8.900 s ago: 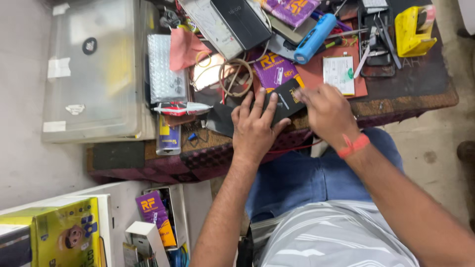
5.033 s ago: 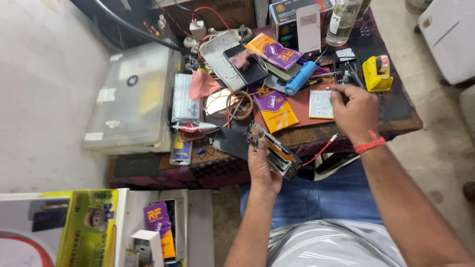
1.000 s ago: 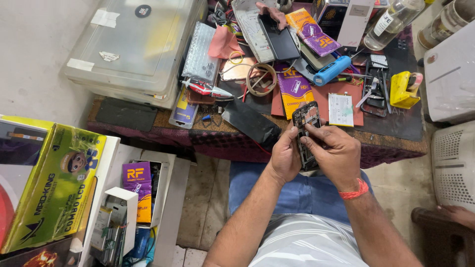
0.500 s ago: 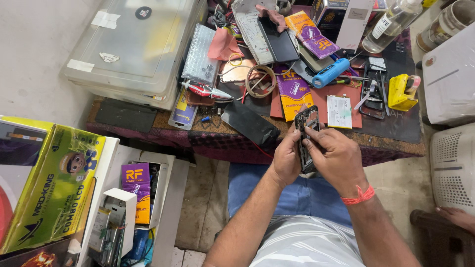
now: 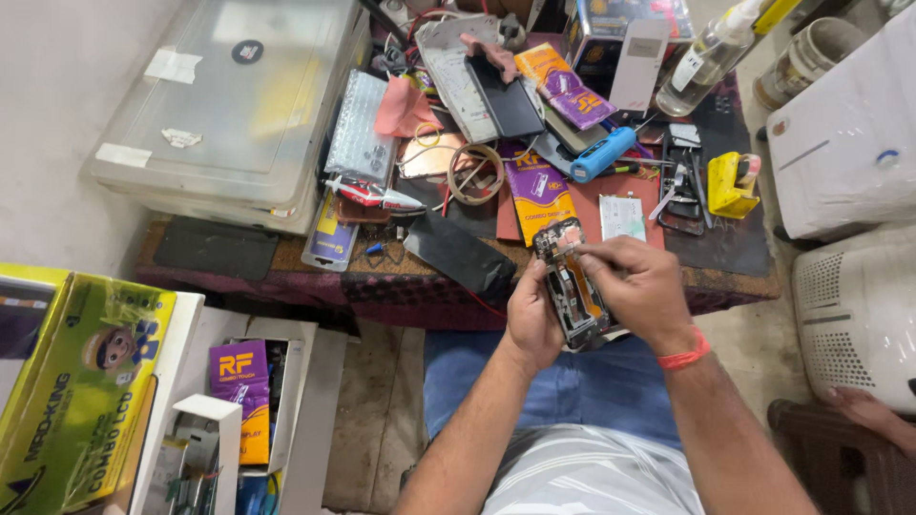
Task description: The person repairs a smartphone at a cluttered workbench. They open the phone's back cover, remove the battery, unscrew and reposition internal components with a screwdriver, then reassemble the phone by pressing the cover back on and handling the battery again.
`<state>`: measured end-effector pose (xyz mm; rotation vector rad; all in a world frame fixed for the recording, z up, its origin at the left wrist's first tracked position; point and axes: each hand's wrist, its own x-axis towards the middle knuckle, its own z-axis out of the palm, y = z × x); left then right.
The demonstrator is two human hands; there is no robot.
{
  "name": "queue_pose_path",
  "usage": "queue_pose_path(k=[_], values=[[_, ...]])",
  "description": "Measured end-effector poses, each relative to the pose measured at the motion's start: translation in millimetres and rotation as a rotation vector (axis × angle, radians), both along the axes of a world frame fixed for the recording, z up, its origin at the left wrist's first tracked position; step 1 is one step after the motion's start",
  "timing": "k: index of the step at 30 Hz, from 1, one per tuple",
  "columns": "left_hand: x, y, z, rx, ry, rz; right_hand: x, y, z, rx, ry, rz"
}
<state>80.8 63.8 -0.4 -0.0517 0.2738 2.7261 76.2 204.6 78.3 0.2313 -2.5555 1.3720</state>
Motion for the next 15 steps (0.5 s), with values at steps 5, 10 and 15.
queue_pose_path(k=[5, 10, 15], values=[[-8, -10, 9, 0.030, 0.051, -0.012, -32, 53, -29, 0.363, -0.057, -0.471], [-8, -20, 19, -0.050, 0.131, 0.020, -57, 58, -63, 0.754, -0.094, -0.467], [-4, -29, 32, -0.201, 0.175, 0.048, -69, 52, -58, 0.801, -0.224, -0.451]])
